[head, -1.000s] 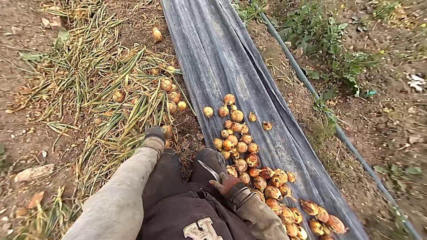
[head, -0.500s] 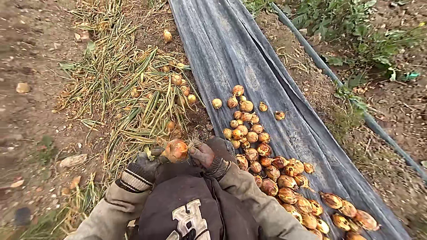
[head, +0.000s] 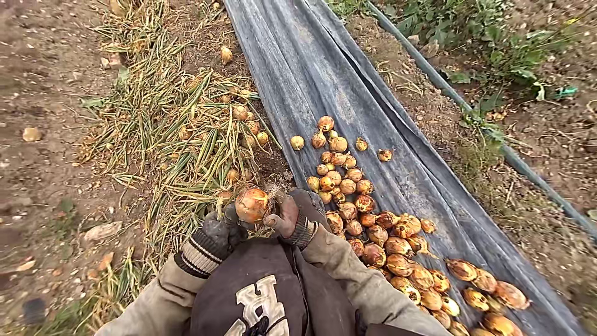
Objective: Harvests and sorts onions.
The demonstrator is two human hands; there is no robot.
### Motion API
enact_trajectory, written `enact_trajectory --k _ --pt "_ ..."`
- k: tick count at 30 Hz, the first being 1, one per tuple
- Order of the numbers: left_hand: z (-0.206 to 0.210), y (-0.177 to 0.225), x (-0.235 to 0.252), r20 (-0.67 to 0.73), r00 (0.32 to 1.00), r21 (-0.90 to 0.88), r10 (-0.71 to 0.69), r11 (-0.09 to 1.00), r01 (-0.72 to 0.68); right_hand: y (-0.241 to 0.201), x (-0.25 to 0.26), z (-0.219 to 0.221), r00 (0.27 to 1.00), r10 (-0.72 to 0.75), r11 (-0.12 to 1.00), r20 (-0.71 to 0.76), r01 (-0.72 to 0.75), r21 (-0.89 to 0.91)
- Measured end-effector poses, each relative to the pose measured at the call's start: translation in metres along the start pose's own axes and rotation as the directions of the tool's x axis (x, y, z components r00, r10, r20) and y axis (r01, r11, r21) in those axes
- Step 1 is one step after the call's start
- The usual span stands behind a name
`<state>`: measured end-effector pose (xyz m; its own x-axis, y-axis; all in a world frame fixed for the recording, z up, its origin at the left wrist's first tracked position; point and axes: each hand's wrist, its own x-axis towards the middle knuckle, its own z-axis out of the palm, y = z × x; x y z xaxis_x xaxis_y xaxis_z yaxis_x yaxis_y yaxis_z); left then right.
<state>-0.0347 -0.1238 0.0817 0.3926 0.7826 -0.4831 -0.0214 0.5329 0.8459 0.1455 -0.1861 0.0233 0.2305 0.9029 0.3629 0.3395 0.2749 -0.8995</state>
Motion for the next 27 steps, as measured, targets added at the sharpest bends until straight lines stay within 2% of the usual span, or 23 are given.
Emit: enact_trajectory --k 3,5,9,11,12,14,17,19,21,22,23,24,25,26,27 --pt "0.0 -0.005 0.002 0.039 0.999 -0.004 -0.025 1.0 0.025 -0.004 0.003 0.004 0.999 -0.004 1.0 -0.046 0.003 -0.017" --pt "0.0 -0.005 0.002 0.022 0.999 0.053 0.029 0.998 -0.03 -0.009 0.006 0.006 0.997 0.038 0.999 -0.069 -0.039 -0.008" --pt "-0.003 -0.01 0.007 -0.07 0.955 0.209 0.287 0.941 -0.267 -0.013 0.01 0.008 0.994 0.071 0.997 -0.085 -0.071 0.007" --pt "-0.012 -0.017 0.011 -0.029 0.897 0.323 0.441 0.853 -0.409 -0.011 0.009 0.012 0.989 0.11 0.994 -0.099 -0.108 0.029" --pt "-0.019 -0.021 0.015 0.015 0.845 0.394 0.534 0.774 -0.496 -0.01 0.009 0.015 0.985 0.131 0.991 -0.115 -0.126 0.051" --pt "-0.032 -0.028 0.026 0.144 0.689 0.488 0.71 0.555 -0.674 -0.008 0.01 0.018 0.975 0.167 0.984 -0.147 -0.156 0.086" --pt "-0.043 -0.031 0.039 0.317 0.448 0.624 0.836 0.172 -0.762 -0.006 0.013 0.022 0.957 0.235 0.972 -0.171 -0.228 0.056" --pt "-0.047 -0.03 0.042 0.405 0.374 0.683 0.834 -0.005 -0.73 -0.003 0.016 0.025 0.938 0.282 0.96 -0.201 -0.277 0.052" --pt "-0.049 -0.029 0.042 0.438 0.374 0.733 0.817 -0.084 -0.676 -0.001 0.018 0.025 0.93 0.307 0.951 -0.202 -0.304 0.049" --pt "-0.05 -0.029 0.043 0.415 0.402 0.774 0.816 -0.085 -0.627 0.001 0.019 0.028 0.927 0.303 0.953 -0.219 -0.299 0.052" --pt "-0.05 -0.03 0.044 0.36 0.461 0.822 0.811 -0.043 -0.567 0.003 0.019 0.03 0.928 0.292 0.956 -0.23 -0.288 0.052" --pt "-0.049 -0.03 0.046 0.249 0.556 0.874 0.793 0.063 -0.481 0.004 0.017 0.033 0.932 0.276 0.961 -0.234 -0.27 0.057" --pt "-0.049 -0.028 0.05 0.063 0.67 0.908 0.739 0.237 -0.347 0.003 0.015 0.034 0.937 0.26 0.966 -0.235 -0.252 0.063" --pt "-0.049 -0.025 0.057 -0.166 0.753 0.875 0.637 0.448 -0.186 0.001 0.013 0.034 0.94 0.251 0.968 -0.232 -0.243 0.063" --pt "-0.053 -0.02 0.065 -0.359 0.779 0.776 0.514 0.629 -0.058 0.001 0.012 0.032 0.94 0.263 0.965 -0.217 -0.259 0.047"
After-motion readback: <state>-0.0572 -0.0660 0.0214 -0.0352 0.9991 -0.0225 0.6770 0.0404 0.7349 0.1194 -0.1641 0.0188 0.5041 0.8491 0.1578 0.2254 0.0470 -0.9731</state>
